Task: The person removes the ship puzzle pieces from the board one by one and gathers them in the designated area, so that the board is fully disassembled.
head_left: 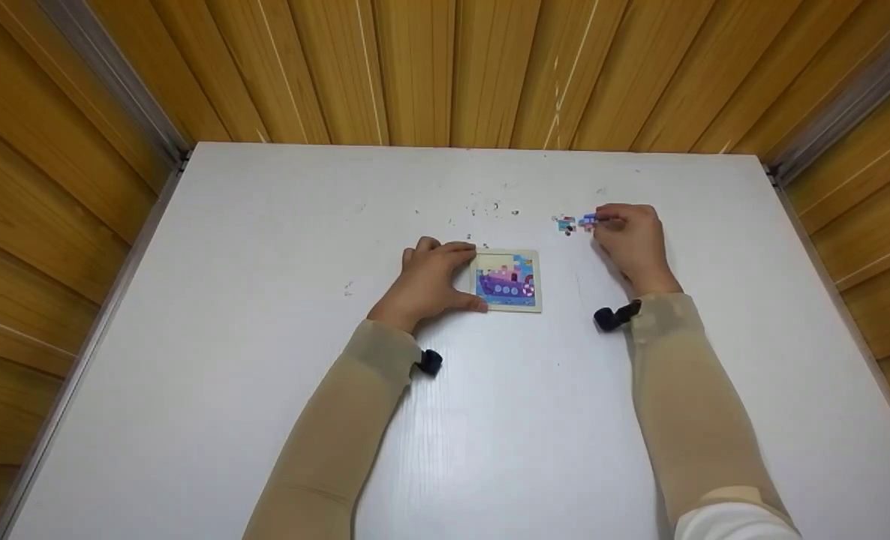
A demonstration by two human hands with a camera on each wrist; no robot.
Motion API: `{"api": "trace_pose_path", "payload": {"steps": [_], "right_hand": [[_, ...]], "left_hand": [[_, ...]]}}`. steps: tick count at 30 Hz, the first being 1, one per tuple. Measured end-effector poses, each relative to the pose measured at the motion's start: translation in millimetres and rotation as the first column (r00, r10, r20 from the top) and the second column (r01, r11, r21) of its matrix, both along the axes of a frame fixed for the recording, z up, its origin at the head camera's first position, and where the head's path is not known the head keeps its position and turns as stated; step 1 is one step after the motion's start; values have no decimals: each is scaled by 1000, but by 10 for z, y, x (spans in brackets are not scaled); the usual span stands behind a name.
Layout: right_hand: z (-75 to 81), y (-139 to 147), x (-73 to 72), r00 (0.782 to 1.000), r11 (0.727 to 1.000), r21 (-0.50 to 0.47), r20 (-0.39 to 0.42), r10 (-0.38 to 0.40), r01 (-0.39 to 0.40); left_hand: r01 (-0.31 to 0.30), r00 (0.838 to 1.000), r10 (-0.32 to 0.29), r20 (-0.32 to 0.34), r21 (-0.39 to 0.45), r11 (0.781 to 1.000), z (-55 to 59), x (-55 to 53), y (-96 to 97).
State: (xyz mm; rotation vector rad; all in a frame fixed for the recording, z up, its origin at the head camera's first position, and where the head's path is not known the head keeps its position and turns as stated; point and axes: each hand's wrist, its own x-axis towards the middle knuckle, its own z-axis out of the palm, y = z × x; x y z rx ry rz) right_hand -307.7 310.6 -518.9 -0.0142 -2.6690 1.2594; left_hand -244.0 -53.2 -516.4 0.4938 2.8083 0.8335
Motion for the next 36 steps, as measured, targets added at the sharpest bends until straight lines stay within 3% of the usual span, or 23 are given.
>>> {"api": "trace_pose_path", "payload": {"steps": [22,36], "right_hand": [[18,30,-21,998,1000,18,66,3,-4],[54,-32,-1,998,997,-45,30,-57,59]], "left_hand": [[6,1000,-6,-3,-14,1000,14,-9,7],[3,1000,-3,-3,-10,1000,21,11,9]]}}
